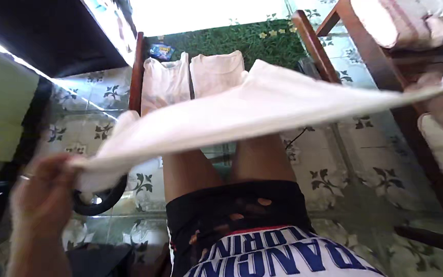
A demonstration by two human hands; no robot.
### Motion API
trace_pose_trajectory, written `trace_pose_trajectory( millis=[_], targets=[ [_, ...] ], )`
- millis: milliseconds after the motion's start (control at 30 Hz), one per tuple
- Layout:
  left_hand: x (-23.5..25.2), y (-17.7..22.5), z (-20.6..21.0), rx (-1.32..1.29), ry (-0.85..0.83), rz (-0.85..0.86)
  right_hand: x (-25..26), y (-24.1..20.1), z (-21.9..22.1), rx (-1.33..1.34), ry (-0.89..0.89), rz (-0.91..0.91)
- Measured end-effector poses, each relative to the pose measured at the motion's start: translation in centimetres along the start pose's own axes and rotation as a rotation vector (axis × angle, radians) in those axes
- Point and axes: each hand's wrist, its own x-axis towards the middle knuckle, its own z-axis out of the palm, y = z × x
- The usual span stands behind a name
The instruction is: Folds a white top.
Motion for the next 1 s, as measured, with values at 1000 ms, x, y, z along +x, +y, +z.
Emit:
trace_pose_trajectory(
  millis=[1000],
  targets=[
    [10.4,-12.2,16.5,0.29,-0.479,-0.865,0.9,15.8,10.0,-0.524,0.049,0.728]
  ],
)
